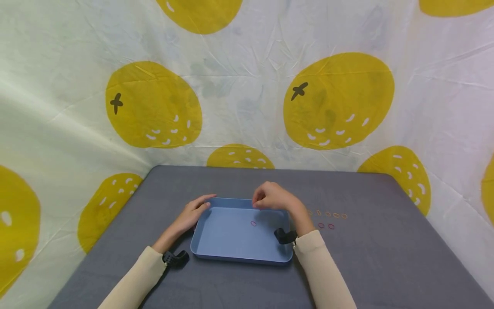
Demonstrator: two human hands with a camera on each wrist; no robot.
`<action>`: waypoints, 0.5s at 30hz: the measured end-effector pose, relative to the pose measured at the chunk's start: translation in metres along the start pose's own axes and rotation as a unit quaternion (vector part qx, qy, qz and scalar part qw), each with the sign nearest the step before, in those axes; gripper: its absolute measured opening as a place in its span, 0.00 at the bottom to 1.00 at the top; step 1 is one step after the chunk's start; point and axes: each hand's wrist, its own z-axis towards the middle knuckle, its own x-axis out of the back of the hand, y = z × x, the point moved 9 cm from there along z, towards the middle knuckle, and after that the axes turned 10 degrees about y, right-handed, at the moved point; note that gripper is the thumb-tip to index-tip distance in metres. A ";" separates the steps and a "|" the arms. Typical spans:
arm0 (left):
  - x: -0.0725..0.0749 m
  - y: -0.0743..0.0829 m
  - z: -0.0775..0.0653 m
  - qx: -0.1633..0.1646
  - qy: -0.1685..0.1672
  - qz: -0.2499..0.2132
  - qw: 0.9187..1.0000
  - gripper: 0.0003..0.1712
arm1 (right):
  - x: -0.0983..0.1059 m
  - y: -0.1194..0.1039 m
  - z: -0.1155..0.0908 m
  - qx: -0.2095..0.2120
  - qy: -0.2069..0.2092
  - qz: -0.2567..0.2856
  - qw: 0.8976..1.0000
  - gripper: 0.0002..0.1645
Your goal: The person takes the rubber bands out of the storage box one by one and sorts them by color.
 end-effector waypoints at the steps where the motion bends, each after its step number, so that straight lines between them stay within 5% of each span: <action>1: 0.000 0.000 0.000 0.000 0.000 0.000 1.000 0.21 | -0.003 0.001 0.001 0.000 -0.003 0.001 1.000 0.05; 15: 0.000 -0.002 0.001 0.006 0.003 0.007 1.000 0.21 | -0.032 0.016 0.009 -0.026 -0.042 -0.015 0.999 0.04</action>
